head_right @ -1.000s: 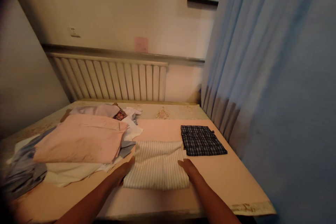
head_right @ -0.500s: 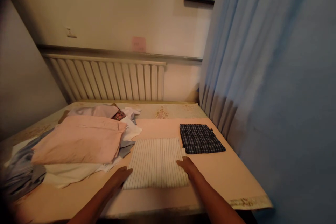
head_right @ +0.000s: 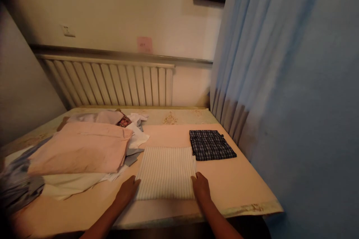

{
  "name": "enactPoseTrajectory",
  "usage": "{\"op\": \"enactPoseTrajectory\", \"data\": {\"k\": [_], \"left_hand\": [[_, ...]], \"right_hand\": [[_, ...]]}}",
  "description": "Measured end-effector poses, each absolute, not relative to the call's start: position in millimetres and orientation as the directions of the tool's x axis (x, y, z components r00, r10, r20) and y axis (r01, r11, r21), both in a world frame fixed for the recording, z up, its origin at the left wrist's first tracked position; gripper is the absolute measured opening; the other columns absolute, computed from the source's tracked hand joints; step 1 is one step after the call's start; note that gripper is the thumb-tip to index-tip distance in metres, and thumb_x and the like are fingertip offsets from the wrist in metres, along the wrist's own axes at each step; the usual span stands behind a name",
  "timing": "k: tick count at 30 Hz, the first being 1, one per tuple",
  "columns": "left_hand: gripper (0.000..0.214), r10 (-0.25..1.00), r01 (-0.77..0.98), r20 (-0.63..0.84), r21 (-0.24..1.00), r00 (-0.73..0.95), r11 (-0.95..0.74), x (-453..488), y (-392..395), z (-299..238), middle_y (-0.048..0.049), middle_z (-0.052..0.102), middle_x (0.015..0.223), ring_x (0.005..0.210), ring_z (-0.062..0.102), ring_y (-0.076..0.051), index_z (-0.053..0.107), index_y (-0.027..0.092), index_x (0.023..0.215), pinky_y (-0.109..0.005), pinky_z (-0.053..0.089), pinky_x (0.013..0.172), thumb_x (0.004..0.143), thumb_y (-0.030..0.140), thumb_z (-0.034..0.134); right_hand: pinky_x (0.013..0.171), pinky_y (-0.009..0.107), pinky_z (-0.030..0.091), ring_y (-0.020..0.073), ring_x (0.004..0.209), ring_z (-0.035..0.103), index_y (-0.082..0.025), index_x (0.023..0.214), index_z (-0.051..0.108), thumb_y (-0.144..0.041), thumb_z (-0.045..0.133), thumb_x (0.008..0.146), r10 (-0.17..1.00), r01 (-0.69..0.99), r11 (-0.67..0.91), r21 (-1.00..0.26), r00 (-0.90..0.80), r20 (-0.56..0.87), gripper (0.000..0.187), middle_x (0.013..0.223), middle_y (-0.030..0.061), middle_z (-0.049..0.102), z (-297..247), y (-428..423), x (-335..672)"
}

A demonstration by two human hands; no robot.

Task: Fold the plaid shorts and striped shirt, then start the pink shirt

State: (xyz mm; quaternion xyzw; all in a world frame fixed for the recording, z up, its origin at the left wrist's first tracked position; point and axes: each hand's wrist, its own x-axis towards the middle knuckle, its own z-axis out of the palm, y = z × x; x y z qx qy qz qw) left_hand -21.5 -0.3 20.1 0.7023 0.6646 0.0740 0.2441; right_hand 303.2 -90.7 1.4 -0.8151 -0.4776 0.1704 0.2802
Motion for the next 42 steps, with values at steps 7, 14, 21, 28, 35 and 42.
{"op": "enactPoseTrajectory", "data": {"k": [7, 14, 21, 28, 35, 42], "left_hand": [[0.027, 0.982, 0.927, -0.18, 0.375, 0.057, 0.015, -20, -20, 26, -0.0127, 0.068, 0.096, 0.093, 0.065, -0.026, 0.05, 0.018, 0.098, -0.035, 0.043, 0.076, 0.095, 0.034, 0.029], [0.041, 0.952, 0.958, 0.245, 0.172, 0.185, -0.231, 5, -29, 40, -0.0179, 0.053, 0.135, 0.128, 0.044, -0.031, 0.05, 0.011, 0.127, -0.044, 0.035, 0.102, 0.09, 0.024, 0.039], [0.049, 0.849, 0.865, 0.321, 0.143, 0.42, -0.481, 82, -19, 10, -0.0107, 0.036, 0.152, 0.142, 0.027, -0.027, 0.047, 0.016, 0.138, -0.048, 0.025, 0.113, 0.091, 0.019, 0.034], [0.05, 0.818, 0.84, 0.314, 0.1, 0.482, -0.534, 83, -21, -11, -0.0076, 0.04, 0.15, 0.141, 0.03, -0.027, 0.044, 0.019, 0.141, -0.051, 0.025, 0.114, 0.093, 0.025, 0.034], [0.05, 0.836, 0.85, 0.292, 0.119, 0.464, -0.514, 84, -22, -3, -0.0055, 0.039, 0.151, 0.141, 0.029, -0.027, 0.044, 0.021, 0.141, -0.052, 0.022, 0.114, 0.092, 0.025, 0.035], [0.049, 0.853, 0.863, 0.278, 0.129, 0.441, -0.488, 74, -24, 0, -0.0054, 0.041, 0.15, 0.141, 0.029, -0.029, 0.046, 0.022, 0.14, -0.053, 0.022, 0.114, 0.093, 0.031, 0.037]], "right_hand": [[0.077, 0.029, 0.041, 0.0229, 0.092, 0.063, -0.019, 0.101, 0.058, -0.029, 0.041, 0.09, 0.879, 0.706, -0.363, -0.608, 0.477, 0.029, 0.023, 0.1, 0.0114, 0.068, 0, -104, 297], [0.093, 0.041, 0.042, 0.029, 0.108, 0.057, -0.014, 0.127, 0.052, -0.025, 0.038, 0.09, 0.868, 0.888, -0.184, -0.42, 0.348, 0.355, 0.042, 0.118, 0.0156, 0.063, 9, -110, 288], [0.108, 0.044, 0.035, 0.026, 0.13, 0.045, -0.011, 0.13, 0.053, -0.017, 0.035, 0.091, 0.774, 0.969, 0.153, -0.195, 0.005, 0.634, 0.043, 0.135, 0.0157, 0.054, -35, -65, 232], [0.113, 0.047, 0.025, 0.026, 0.135, 0.04, -0.018, 0.13, 0.054, -0.017, 0.042, 0.09, 0.84, 0.974, 0.12, -0.193, 0.004, 0.543, 0.041, 0.137, 0.0099, 0.054, -54, -62, 223], [0.113, 0.047, 0.023, 0.0257, 0.135, 0.039, -0.019, 0.131, 0.053, -0.018, 0.042, 0.09, 0.861, 0.971, 0.107, -0.215, 0.018, 0.508, 0.042, 0.139, 0.009, 0.052, -42, -65, 222], [0.113, 0.048, 0.023, 0.0268, 0.134, 0.04, -0.021, 0.131, 0.054, -0.02, 0.043, 0.091, 0.851, 0.966, 0.111, -0.234, 0.029, 0.524, 0.041, 0.139, 0.0082, 0.052, -32, -72, 221]]}}
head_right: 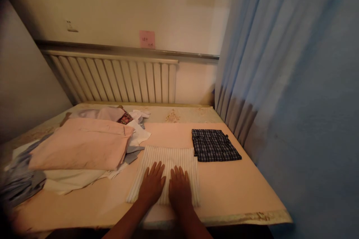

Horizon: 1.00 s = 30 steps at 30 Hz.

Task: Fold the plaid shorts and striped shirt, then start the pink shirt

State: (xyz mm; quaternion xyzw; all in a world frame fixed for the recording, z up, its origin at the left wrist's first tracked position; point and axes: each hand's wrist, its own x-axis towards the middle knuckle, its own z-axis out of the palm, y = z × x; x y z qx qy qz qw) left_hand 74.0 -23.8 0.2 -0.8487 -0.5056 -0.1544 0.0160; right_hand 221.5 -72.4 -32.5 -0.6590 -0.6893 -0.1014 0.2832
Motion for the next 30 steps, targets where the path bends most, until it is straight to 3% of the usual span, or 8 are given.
{"op": "enactPoseTrajectory", "data": {"k": [7, 19, 24, 30], "left_hand": [[0.049, 0.859, 0.883, 0.295, 0.088, 0.419, -0.461, 51, -23, 0, -0.0069, 0.04, 0.15, 0.141, 0.029, -0.029, 0.046, 0.019, 0.14, -0.052, 0.02, 0.114, 0.095, 0.035, 0.035], [0.051, 0.881, 0.912, 0.287, 0.053, 0.375, -0.406, 30, -21, -5, -0.0059, 0.035, 0.152, 0.142, 0.027, -0.029, 0.042, 0.02, 0.142, -0.056, 0.022, 0.112, 0.094, 0.034, 0.033], [0.05, 0.879, 0.919, 0.313, 0.043, 0.359, -0.391, 29, -22, -7, -0.0078, 0.037, 0.151, 0.141, 0.029, -0.029, 0.044, 0.02, 0.141, -0.055, 0.024, 0.111, 0.094, 0.034, 0.034], [0.051, 0.879, 0.915, 0.308, 0.061, 0.364, -0.4, 27, -23, -6, -0.0075, 0.037, 0.151, 0.14, 0.03, -0.029, 0.043, 0.019, 0.142, -0.056, 0.024, 0.111, 0.093, 0.032, 0.034]], "right_hand": [[0.112, 0.049, 0.024, 0.0282, 0.133, 0.041, -0.02, 0.13, 0.055, -0.02, 0.045, 0.091, 0.858, 0.966, 0.092, -0.244, 0.047, 0.511, 0.04, 0.138, 0.0089, 0.053, -29, -80, 231], [0.112, 0.048, 0.027, 0.0284, 0.137, 0.036, -0.014, 0.133, 0.052, -0.021, 0.04, 0.092, 0.889, 0.989, 0.062, -0.134, 0.006, 0.458, 0.043, 0.143, 0.0108, 0.047, -32, -101, 261], [0.109, 0.05, 0.033, 0.0319, 0.134, 0.04, -0.009, 0.128, 0.055, -0.027, 0.04, 0.093, 0.856, 0.991, -0.002, -0.134, 0.071, 0.512, 0.042, 0.139, 0.0174, 0.051, -28, -91, 247], [0.111, 0.046, 0.031, 0.0265, 0.137, 0.036, -0.016, 0.13, 0.054, -0.033, 0.041, 0.096, 0.815, 0.955, 0.247, -0.166, -0.112, 0.569, 0.04, 0.141, 0.0122, 0.05, -14, -65, 181]]}}
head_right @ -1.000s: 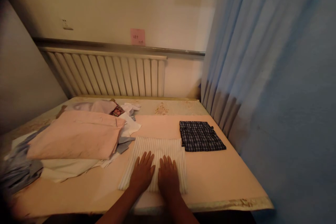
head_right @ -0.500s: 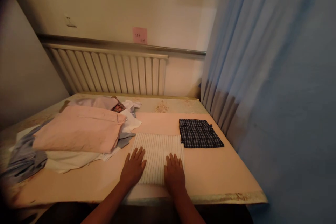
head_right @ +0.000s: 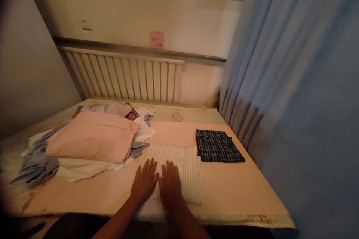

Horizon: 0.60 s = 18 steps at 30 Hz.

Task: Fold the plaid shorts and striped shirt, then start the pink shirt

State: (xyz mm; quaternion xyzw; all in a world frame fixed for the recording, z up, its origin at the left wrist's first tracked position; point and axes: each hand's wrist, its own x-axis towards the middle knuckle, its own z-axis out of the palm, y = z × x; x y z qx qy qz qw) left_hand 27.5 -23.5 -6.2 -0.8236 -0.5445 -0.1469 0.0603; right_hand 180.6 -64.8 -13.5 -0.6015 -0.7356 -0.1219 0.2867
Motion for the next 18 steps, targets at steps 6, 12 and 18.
{"op": "enactPoseTrajectory", "data": {"k": [6, 12, 18], "left_hand": [[0.05, 0.89, 0.92, 0.287, 0.065, 0.355, -0.387, 27, -23, -6, -0.0059, 0.036, 0.152, 0.14, 0.03, -0.028, 0.043, 0.021, 0.142, -0.056, 0.025, 0.111, 0.094, 0.031, 0.032], [0.051, 0.883, 0.918, 0.31, 0.07, 0.351, -0.389, 27, -22, -8, -0.0062, 0.036, 0.152, 0.14, 0.03, -0.029, 0.043, 0.02, 0.142, -0.057, 0.024, 0.111, 0.093, 0.032, 0.033], [0.051, 0.888, 0.922, 0.302, 0.066, 0.346, -0.381, 29, -23, -7, -0.007, 0.035, 0.152, 0.141, 0.029, -0.029, 0.042, 0.02, 0.142, -0.057, 0.023, 0.111, 0.093, 0.03, 0.034]], "right_hand": [[0.112, 0.049, 0.027, 0.0253, 0.134, 0.04, -0.024, 0.127, 0.056, -0.037, 0.045, 0.095, 0.83, 0.937, 0.298, -0.182, -0.16, 0.534, 0.036, 0.137, 0.0068, 0.054, -23, -59, 168], [0.112, 0.05, 0.026, 0.0271, 0.136, 0.036, -0.023, 0.129, 0.055, -0.039, 0.048, 0.093, 0.854, 0.952, 0.26, -0.164, -0.147, 0.499, 0.04, 0.14, 0.0068, 0.052, -23, -67, 187], [0.111, 0.049, 0.027, 0.0271, 0.136, 0.036, -0.024, 0.132, 0.052, -0.035, 0.047, 0.093, 0.885, 0.97, 0.205, -0.129, -0.127, 0.449, 0.041, 0.144, 0.0053, 0.047, -18, -75, 216]]}}
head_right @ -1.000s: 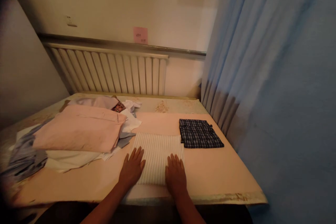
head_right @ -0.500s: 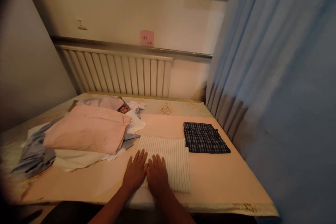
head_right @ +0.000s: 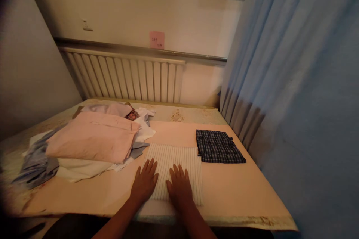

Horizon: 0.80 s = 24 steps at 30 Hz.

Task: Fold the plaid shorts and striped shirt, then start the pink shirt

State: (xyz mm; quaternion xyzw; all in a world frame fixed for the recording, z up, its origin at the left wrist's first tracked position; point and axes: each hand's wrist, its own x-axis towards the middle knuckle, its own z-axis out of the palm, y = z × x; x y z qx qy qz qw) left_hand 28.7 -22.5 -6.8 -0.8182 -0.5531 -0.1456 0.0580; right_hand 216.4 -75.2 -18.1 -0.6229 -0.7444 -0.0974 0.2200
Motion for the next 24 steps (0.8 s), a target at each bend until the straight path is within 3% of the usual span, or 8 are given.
{"op": "enactPoseTrajectory", "data": {"k": [8, 13, 24], "left_hand": [[0.051, 0.901, 0.925, 0.258, 0.057, 0.349, -0.375, 29, -22, -2, -0.0071, 0.035, 0.153, 0.142, 0.028, -0.028, 0.043, 0.02, 0.141, -0.057, 0.022, 0.111, 0.093, 0.029, 0.033], [0.049, 0.904, 0.935, 0.276, 0.047, 0.325, -0.351, 44, -14, 3, -0.009, 0.038, 0.151, 0.141, 0.028, -0.032, 0.048, 0.019, 0.138, -0.06, 0.02, 0.111, 0.092, 0.028, 0.036], [0.055, 0.748, 0.79, 0.342, 0.024, 0.57, -0.613, 111, 12, -4, -0.0053, 0.029, 0.156, 0.143, 0.025, -0.029, 0.037, 0.025, 0.144, -0.057, 0.025, 0.111, 0.09, 0.03, 0.045]], "right_hand": [[0.113, 0.049, 0.026, 0.0284, 0.139, 0.031, -0.019, 0.138, 0.047, -0.033, 0.041, 0.094, 0.926, 0.991, 0.122, -0.059, -0.092, 0.366, 0.046, 0.148, 0.0067, 0.041, -20, -87, 265], [0.114, 0.047, 0.023, 0.0271, 0.14, 0.03, -0.02, 0.137, 0.049, -0.036, 0.041, 0.095, 0.925, 0.992, 0.086, -0.095, -0.044, 0.377, 0.046, 0.148, 0.006, 0.042, -21, -88, 262], [0.112, 0.047, 0.026, 0.0269, 0.136, 0.037, -0.024, 0.133, 0.052, -0.032, 0.048, 0.091, 0.895, 0.981, 0.105, -0.165, -0.021, 0.446, 0.044, 0.142, 0.0053, 0.05, -30, -82, 262]]}}
